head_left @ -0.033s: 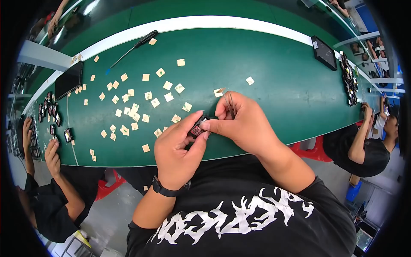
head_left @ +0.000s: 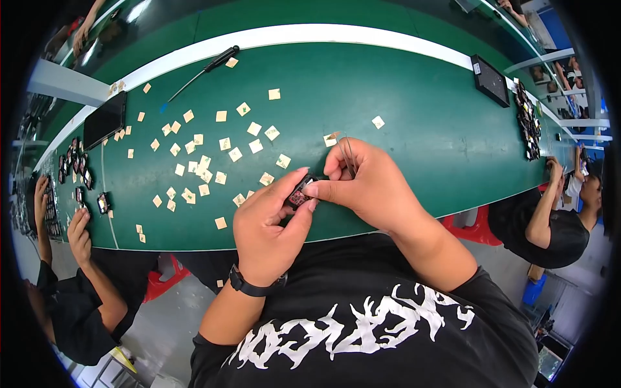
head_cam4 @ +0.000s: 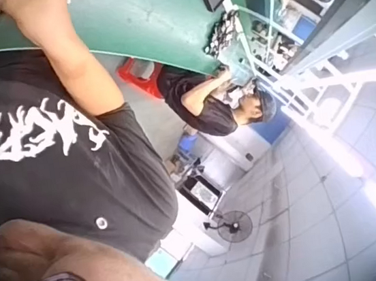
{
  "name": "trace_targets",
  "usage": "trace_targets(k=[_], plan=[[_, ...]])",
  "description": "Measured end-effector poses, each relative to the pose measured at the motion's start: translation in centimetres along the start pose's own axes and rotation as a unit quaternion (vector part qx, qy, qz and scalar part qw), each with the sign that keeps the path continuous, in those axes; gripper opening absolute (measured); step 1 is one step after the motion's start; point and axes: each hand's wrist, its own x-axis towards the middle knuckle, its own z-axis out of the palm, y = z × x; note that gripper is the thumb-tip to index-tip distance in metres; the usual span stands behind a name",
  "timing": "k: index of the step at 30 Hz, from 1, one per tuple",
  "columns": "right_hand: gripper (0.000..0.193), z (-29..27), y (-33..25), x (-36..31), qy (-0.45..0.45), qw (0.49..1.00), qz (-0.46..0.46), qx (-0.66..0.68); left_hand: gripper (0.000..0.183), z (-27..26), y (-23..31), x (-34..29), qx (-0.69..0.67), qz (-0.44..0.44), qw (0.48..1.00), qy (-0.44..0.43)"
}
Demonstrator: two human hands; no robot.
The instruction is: Manually assemble small electronic components by applying adhesive stickers to watch-like frames.
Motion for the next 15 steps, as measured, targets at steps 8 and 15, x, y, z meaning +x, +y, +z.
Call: trace_targets(k=[8, 15], plan=[[0.021, -0.5, -0.7, 0.1, -0.084, 0.993, 0.021, 0.077, 0.045, -0.6, 0.2, 0.0, -0.029, -0.018, 0.998, -0.048], [0.016, -1.2, -0.7, -1.3, -0.054, 0.986, 0.012, 0.156, 0.040, -0.1, 0.7, 0.3, -0.199, -0.053, 0.978, 0.036]])
